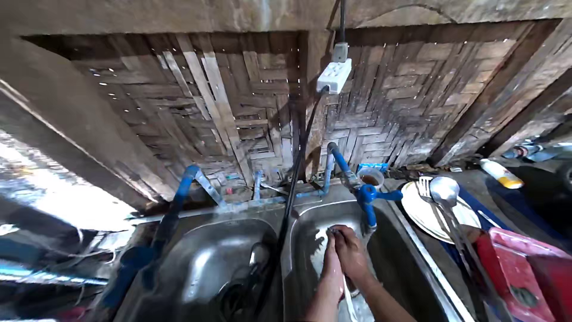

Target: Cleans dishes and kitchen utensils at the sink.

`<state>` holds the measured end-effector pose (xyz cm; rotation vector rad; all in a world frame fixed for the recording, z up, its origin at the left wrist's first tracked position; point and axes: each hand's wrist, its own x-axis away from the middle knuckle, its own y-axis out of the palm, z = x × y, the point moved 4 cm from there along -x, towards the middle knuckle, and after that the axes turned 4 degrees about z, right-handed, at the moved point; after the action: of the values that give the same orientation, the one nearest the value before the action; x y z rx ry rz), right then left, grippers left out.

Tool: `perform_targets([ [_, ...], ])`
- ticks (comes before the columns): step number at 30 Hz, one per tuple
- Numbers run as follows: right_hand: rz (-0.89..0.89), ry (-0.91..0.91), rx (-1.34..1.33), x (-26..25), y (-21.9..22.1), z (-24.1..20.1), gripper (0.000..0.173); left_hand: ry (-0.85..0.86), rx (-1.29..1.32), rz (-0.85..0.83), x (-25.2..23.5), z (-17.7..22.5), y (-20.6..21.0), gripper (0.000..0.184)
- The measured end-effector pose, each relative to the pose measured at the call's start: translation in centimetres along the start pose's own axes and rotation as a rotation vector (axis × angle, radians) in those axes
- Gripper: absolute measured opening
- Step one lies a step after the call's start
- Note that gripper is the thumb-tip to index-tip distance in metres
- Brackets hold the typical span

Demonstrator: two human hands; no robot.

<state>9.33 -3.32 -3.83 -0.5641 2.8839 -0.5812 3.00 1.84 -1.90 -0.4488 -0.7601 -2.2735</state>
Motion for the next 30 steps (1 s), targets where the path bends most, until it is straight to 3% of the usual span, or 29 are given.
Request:
perform_targets([
  [2,0.023,-0.022,0.043,2.6,0.7,-0.5,0.035,-0.065,0.051,0.020,-1.8,0.7,-0.7,0.070],
  [4,0.046,-0.020,0.112,3.4,0.4,-0.1,0.038,-0.082,0.021,-0.073,-2.3,-0.7,-0.7,0.073],
  [8,-0.024,0.236,0.371,0.2,-3.3,1.3,0.040,-0.247,-0.160,0.034,4.9,1.1,2.8,0.052],
  [10,-0.038,0.331,0.383,-0.8,-4.9,1.6,0.035,-0.212,-0.180,0.008,4.2,-0.9,2.0,0.041],
  [12,0.053,0.367,0.315,-0.4,-5.7,1.9,0.033,-0.123,-0.214,-0.014,1.5,-4.0,0.8,0.030],
  [14,0.235,0.370,0.060,0.6,-5.3,3.1,0.032,-0.085,-0.263,0.060,0.4,-5.2,0.3,0.027],
  [16,0.345,0.350,-0.301,1.9,-4.3,3.7,0.030,-0.019,-0.296,0.151,-0.6,-5.4,0.1,0.032],
  [18,0.361,0.346,-0.499,3.2,-3.3,3.5,0.029,0.063,-0.343,0.259,-1.7,-5.1,0.2,0.043],
  [20,0.315,0.300,-0.513,4.1,-3.0,3.0,0.027,0.102,-0.409,0.362,-2.6,-4.4,0.5,0.051],
  [23,0.112,0.165,-0.304,4.4,-4.0,2.9,0.037,0.097,-0.369,0.482,-3.7,-3.0,1.4,0.059],
  [25,0.027,0.072,-0.158,3.9,-5.5,3.3,0.037,0.100,-0.193,0.443,-3.5,-2.8,2.9,0.053],
  [30,-0.058,-0.128,0.102,-0.4,-9.9,3.2,0.032,0.020,0.024,0.128,0.6,-5.8,7.1,0.046],
])
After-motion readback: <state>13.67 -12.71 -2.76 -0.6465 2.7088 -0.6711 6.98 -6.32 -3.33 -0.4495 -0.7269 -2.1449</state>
